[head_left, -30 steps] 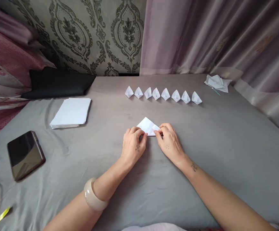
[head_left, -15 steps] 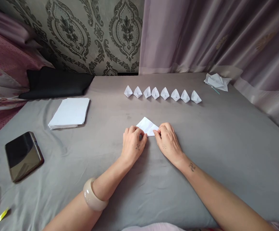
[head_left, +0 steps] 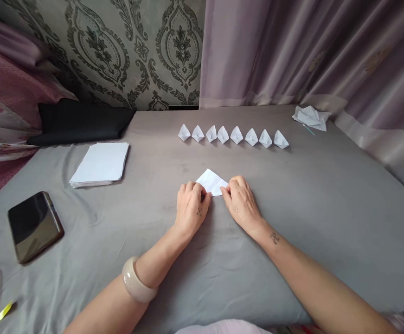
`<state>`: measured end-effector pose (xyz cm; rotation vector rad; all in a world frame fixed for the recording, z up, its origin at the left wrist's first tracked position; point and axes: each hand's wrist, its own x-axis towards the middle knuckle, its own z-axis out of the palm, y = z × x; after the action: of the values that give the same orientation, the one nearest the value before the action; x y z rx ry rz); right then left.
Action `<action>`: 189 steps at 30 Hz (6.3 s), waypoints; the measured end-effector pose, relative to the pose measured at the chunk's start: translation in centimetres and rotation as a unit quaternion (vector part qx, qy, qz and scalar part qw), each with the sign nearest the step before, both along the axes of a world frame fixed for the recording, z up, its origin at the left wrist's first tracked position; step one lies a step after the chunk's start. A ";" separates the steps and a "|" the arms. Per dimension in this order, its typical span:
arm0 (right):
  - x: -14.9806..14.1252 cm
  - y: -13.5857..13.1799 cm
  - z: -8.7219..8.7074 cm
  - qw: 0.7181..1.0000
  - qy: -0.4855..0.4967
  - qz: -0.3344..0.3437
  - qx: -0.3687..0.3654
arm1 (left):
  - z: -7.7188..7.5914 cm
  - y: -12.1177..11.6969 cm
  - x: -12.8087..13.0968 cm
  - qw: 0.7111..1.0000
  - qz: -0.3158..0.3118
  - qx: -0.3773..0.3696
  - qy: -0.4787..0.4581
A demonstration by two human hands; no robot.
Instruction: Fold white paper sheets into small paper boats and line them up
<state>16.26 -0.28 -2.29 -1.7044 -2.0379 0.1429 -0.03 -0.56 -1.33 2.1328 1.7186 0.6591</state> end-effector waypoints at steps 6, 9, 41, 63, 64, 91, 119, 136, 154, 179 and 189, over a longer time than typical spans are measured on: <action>0.4 0.1 -0.3 1.000 0.017 -0.008 -0.013 | 1.0 -0.7 0.0 0.984 -0.093 0.025 0.153; 0.7 0.2 -0.5 1.000 0.008 -0.023 -0.009 | 1.6 -1.7 -0.1 0.966 -0.138 0.017 0.219; -1.3 -4.6 1.3 0.991 -0.129 0.040 0.011 | 0.8 -0.8 -1.7 0.999 0.028 0.014 -0.010; -1.3 -3.3 1.7 0.995 -0.078 0.068 0.007 | 0.7 -2.2 1.3 0.830 0.127 -0.232 -0.491; -1.0 -3.2 1.8 0.994 -0.078 0.070 0.004 | 0.9 -2.6 1.6 0.834 0.119 -0.244 -0.480; 3.5 -1.6 1.5 0.973 0.003 0.232 0.002 | 1.4 1.7 -0.4 0.984 -0.175 -0.009 0.040; 4.1 -1.7 2.0 0.970 0.020 0.239 -0.039 | 1.5 3.6 0.8 0.986 -0.093 -0.130 0.045; 3.7 -2.1 2.2 0.968 -0.040 0.245 -0.036 | 1.6 3.5 0.8 0.987 -0.103 -0.118 0.045; 2.9 -2.2 2.7 0.971 -0.079 0.222 -0.039 | 1.3 3.3 -0.2 0.992 -0.022 -0.121 -0.022; 2.6 -2.3 2.4 0.971 -0.072 0.228 -0.017 | 2.0 1.0 1.6 0.937 -0.198 0.050 0.284; 2.3 -2.4 2.0 0.967 -0.077 0.242 -0.007 | 0.5 -3.7 0.9 0.967 -0.137 0.059 0.208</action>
<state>18.56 -2.71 -0.26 -1.2236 -2.5429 0.1863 0.85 -4.25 -0.81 2.6778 1.5500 0.2531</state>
